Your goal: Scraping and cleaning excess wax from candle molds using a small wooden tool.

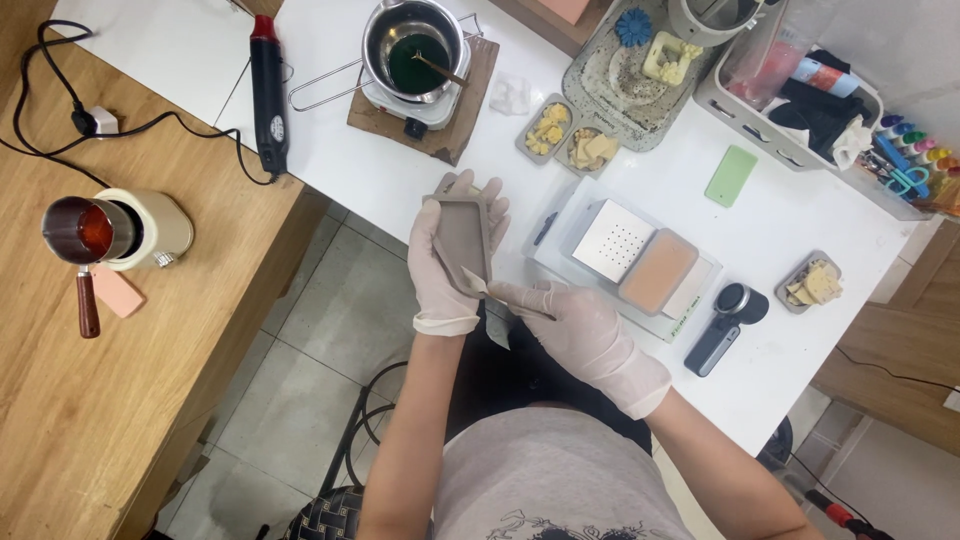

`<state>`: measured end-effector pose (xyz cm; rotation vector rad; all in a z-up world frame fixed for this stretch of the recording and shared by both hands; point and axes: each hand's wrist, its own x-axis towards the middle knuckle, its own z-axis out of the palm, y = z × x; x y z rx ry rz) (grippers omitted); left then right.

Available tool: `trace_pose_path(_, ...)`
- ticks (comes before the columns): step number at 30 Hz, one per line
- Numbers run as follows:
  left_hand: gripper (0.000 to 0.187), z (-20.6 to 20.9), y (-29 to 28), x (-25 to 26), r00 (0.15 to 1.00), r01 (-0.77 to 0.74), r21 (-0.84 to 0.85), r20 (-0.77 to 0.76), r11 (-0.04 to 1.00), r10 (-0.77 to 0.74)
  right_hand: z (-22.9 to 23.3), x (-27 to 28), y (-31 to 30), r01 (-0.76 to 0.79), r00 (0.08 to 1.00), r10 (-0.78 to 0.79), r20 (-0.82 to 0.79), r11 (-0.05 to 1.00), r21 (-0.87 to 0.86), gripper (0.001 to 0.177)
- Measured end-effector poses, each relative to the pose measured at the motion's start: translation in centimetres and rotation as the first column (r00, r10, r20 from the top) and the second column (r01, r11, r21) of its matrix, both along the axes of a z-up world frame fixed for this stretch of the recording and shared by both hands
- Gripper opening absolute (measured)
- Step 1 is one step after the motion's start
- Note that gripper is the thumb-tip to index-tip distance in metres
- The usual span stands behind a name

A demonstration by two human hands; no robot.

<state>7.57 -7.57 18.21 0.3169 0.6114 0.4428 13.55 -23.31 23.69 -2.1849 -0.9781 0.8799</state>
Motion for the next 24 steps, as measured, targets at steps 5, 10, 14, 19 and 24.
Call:
trace_pose_path(5,0.067,0.1,-1.0,0.2,0.997,-0.079,0.181,0.019,0.980,0.076,1.2,0.1,0.7,0.116,0.974,-0.112,-0.198,0.993,0.005,0.029)
trace_pose_path(10,0.075,-0.3,-1.6,0.4,0.988,-0.148,0.394,0.011,0.907,0.156,1.4,0.3,1.3,0.191,0.923,-0.232,-0.307,0.969,-0.156,0.031)
trace_pose_path(14,0.077,-0.2,-1.4,0.4,0.983,-0.172,0.426,0.017,0.888,0.182,-1.1,0.5,0.6,0.238,0.852,-0.253,-0.458,0.967,-0.091,0.033)
trace_pose_path(19,0.076,-0.1,-1.1,0.1,0.978,-0.204,0.439,0.049,0.875,0.204,-2.7,0.1,0.6,0.433,0.500,-0.333,-0.799,0.896,-0.102,0.034)
trace_pose_path(24,0.074,-0.2,-1.0,0.0,0.982,-0.178,0.488,0.037,0.855,0.183,-2.5,0.0,1.1,0.457,0.444,-0.365,-0.818,0.878,-0.144,0.033)
